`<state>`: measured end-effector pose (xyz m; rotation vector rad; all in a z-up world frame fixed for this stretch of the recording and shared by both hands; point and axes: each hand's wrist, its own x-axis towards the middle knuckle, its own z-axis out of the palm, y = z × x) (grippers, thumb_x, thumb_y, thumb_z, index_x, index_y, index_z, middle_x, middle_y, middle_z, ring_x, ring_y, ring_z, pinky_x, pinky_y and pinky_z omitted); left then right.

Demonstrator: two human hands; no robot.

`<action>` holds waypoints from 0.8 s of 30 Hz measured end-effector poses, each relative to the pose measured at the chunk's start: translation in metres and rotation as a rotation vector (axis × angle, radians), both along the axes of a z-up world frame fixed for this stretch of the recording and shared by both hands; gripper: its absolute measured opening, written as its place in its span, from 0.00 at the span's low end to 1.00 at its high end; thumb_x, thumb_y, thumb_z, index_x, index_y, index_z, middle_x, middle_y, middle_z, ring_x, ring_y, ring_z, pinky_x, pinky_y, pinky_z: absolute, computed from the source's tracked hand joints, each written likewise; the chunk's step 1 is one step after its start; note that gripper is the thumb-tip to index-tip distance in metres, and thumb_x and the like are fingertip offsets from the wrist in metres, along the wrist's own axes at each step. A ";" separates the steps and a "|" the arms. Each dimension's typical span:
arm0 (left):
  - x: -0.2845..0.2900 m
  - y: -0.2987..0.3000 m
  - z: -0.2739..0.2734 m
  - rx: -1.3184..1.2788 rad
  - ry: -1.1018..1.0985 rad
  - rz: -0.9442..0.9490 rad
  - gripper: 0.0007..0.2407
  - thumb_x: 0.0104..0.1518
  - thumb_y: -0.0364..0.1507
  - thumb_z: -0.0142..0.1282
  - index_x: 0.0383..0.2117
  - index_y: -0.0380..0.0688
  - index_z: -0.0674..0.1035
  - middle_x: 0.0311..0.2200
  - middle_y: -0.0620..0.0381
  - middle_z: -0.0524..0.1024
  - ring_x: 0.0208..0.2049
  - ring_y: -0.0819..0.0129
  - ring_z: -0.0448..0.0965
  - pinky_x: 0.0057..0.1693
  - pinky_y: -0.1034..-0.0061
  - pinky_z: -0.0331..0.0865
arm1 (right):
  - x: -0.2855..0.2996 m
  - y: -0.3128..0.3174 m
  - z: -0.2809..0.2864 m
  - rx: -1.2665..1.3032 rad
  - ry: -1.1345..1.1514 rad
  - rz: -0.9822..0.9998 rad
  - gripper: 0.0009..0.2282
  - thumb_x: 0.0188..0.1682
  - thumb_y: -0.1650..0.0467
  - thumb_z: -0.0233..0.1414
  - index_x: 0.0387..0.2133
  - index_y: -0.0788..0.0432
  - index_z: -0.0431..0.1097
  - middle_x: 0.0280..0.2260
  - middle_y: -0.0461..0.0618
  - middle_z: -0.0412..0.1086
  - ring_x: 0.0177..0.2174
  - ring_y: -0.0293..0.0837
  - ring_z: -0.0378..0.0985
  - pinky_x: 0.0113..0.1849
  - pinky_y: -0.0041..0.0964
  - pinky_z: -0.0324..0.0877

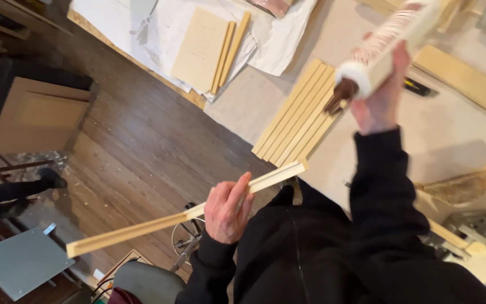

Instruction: Assembling wooden frame components using glue, clamps, and a hammer.

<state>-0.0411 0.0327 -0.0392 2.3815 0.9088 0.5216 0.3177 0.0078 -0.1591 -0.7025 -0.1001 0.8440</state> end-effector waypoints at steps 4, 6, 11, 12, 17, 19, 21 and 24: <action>-0.003 0.007 -0.008 0.014 0.028 -0.086 0.19 0.56 0.26 0.65 0.55 0.42 0.78 0.32 0.56 0.75 0.32 0.61 0.74 0.40 0.68 0.69 | 0.013 -0.089 0.049 -0.076 -0.221 -0.068 0.27 0.59 0.56 0.51 0.62 0.64 0.60 0.49 0.52 0.68 0.49 0.45 0.75 0.52 0.39 0.74; 0.004 0.010 -0.008 0.037 -0.037 -0.137 0.18 0.58 0.27 0.64 0.55 0.44 0.78 0.33 0.57 0.75 0.33 0.62 0.73 0.42 0.68 0.68 | 0.008 -0.127 0.089 -0.175 -0.474 -0.063 0.27 0.62 0.52 0.50 0.59 0.64 0.60 0.46 0.54 0.68 0.43 0.44 0.74 0.46 0.37 0.73; 0.015 0.009 -0.011 0.034 -0.085 -0.261 0.18 0.57 0.27 0.64 0.55 0.44 0.78 0.33 0.58 0.74 0.33 0.62 0.73 0.42 0.68 0.68 | -0.023 -0.170 0.151 -0.419 -0.835 -0.154 0.32 0.60 0.50 0.53 0.62 0.66 0.58 0.48 0.54 0.67 0.46 0.43 0.74 0.50 0.36 0.73; 0.015 0.008 -0.011 0.023 -0.099 -0.278 0.18 0.57 0.28 0.65 0.55 0.45 0.78 0.33 0.58 0.74 0.33 0.62 0.73 0.42 0.68 0.68 | -0.032 -0.170 0.164 -0.526 -0.948 -0.158 0.36 0.57 0.48 0.54 0.64 0.67 0.57 0.49 0.54 0.67 0.47 0.43 0.75 0.51 0.37 0.75; 0.017 0.006 -0.009 0.025 -0.122 -0.339 0.18 0.58 0.28 0.65 0.56 0.45 0.78 0.32 0.59 0.73 0.33 0.63 0.72 0.42 0.69 0.67 | -0.043 -0.197 0.164 -0.602 -0.889 -0.143 0.41 0.54 0.44 0.56 0.63 0.69 0.56 0.49 0.54 0.66 0.50 0.43 0.75 0.53 0.37 0.78; 0.017 0.006 -0.008 0.037 -0.137 -0.363 0.18 0.59 0.28 0.65 0.56 0.46 0.78 0.33 0.59 0.73 0.33 0.64 0.73 0.42 0.69 0.66 | -0.047 -0.202 0.166 -0.595 -0.894 -0.107 0.42 0.54 0.44 0.54 0.64 0.69 0.55 0.52 0.54 0.66 0.53 0.44 0.75 0.56 0.37 0.79; 0.017 0.006 -0.008 0.045 -0.143 -0.374 0.18 0.59 0.28 0.65 0.56 0.47 0.78 0.33 0.60 0.73 0.32 0.64 0.72 0.41 0.70 0.66 | -0.053 -0.199 0.173 -0.633 -0.923 -0.131 0.41 0.54 0.45 0.54 0.64 0.68 0.56 0.47 0.53 0.66 0.49 0.43 0.76 0.54 0.38 0.77; 0.014 0.006 -0.007 0.042 -0.145 -0.385 0.18 0.58 0.29 0.65 0.56 0.46 0.78 0.33 0.60 0.73 0.32 0.65 0.72 0.41 0.70 0.66 | -0.061 -0.191 0.183 -0.637 -0.911 -0.170 0.39 0.54 0.46 0.56 0.62 0.67 0.55 0.45 0.52 0.67 0.45 0.42 0.77 0.53 0.39 0.80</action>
